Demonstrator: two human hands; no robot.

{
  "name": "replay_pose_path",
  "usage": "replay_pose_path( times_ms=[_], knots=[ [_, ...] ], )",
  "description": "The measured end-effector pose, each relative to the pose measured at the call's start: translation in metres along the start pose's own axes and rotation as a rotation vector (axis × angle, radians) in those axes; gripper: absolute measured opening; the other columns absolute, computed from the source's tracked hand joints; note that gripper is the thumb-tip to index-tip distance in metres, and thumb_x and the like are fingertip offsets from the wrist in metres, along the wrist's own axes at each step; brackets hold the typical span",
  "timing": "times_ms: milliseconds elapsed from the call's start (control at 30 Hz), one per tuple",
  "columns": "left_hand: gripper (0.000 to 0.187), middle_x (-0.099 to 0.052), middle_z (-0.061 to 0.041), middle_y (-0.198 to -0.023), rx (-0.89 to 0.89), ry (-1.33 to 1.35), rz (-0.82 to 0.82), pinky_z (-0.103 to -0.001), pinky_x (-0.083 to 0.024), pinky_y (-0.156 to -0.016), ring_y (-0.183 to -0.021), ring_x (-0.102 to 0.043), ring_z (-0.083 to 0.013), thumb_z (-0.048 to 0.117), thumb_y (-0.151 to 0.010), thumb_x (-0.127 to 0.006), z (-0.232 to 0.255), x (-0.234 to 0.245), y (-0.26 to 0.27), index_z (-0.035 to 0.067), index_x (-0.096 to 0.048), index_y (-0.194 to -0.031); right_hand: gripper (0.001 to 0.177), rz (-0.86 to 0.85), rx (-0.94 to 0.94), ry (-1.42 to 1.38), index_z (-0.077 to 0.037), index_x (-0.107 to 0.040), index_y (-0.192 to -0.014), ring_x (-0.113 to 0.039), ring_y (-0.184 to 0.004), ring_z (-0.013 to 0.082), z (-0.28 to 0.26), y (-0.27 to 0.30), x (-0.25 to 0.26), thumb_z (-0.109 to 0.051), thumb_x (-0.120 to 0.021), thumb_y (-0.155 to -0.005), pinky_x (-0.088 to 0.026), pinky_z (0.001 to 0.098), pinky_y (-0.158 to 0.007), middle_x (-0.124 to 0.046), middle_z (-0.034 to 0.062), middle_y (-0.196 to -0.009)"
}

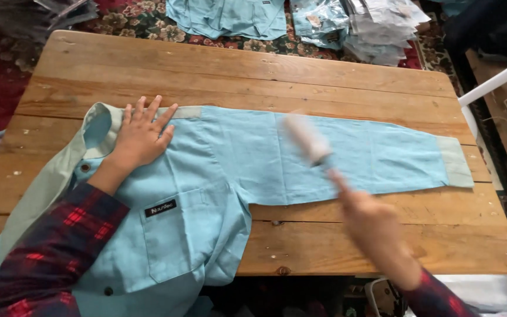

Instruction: The person uses a lint roller to clean a light blue shirt on a wooden table and then proceeds to fold it.

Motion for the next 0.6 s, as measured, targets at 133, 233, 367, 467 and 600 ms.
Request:
replay_pose_path(
  times_ms=[133,233,367,467,600],
  knots=[
    [0.062,-0.021,-0.009,-0.172,-0.002,-0.043,0.036,-0.06,-0.005,-0.125,-0.158,-0.011,-0.0393,0.054,-0.104,-0.027,-0.008,-0.011,-0.004,0.038,-0.027,-0.163,0.058,0.142,0.496,-0.2,-0.042,-0.052,-0.148,-0.049,-0.036,0.0214,-0.08,-0.033,0.016,-0.024,-0.058,-0.093,-0.042,0.0363,-0.037,-0.047,-0.003,-0.059],
    [0.06,-0.024,-0.007,-0.173,-0.002,-0.071,0.062,-0.062,-0.009,-0.126,-0.159,-0.014,-0.0402,0.055,-0.105,-0.027,-0.015,-0.015,-0.003,0.041,-0.031,-0.163,0.051,0.145,0.422,-0.192,-0.049,-0.055,-0.145,-0.059,-0.038,0.0265,-0.065,-0.075,-0.039,-0.034,-0.058,-0.097,-0.051,0.04,-0.042,-0.051,0.001,-0.051],
    [0.061,-0.023,-0.007,-0.173,-0.018,-0.063,0.062,-0.062,-0.009,-0.126,-0.158,-0.013,-0.0407,0.055,-0.105,-0.025,-0.014,-0.015,-0.006,0.041,-0.03,-0.163,0.045,-0.042,0.085,-0.192,-0.049,-0.056,-0.149,-0.07,-0.059,0.0441,0.002,-0.129,-0.077,-0.041,-0.051,-0.105,-0.054,0.0559,-0.056,-0.064,0.0196,-0.056],
    [0.06,-0.022,-0.006,-0.173,-0.016,-0.078,0.057,-0.063,-0.009,-0.126,-0.159,-0.013,-0.0407,0.054,-0.104,-0.025,-0.016,-0.018,-0.005,0.042,-0.028,-0.163,0.04,0.017,0.032,-0.249,-0.049,-0.062,-0.142,-0.069,-0.06,0.0438,0.006,-0.106,-0.052,-0.037,-0.055,-0.104,-0.054,0.0559,-0.058,-0.064,0.0189,-0.059],
    [0.064,-0.017,-0.008,-0.172,-0.041,-0.036,0.033,-0.06,-0.002,-0.124,-0.158,-0.007,-0.0382,0.052,-0.103,-0.027,-0.008,-0.005,-0.004,0.035,-0.023,-0.164,0.036,0.242,0.367,-0.53,-0.024,-0.065,-0.138,-0.031,-0.041,0.0157,-0.023,-0.003,0.021,-0.021,-0.064,-0.102,-0.028,0.0402,-0.042,-0.047,0.0039,-0.058]
  ],
)
Point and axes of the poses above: each hand's wrist, its own y-axis away from the middle knuckle, its own x-axis out of the back of the hand, z = x × y, the point moved 1 cm from there along -y, towards the middle knuckle
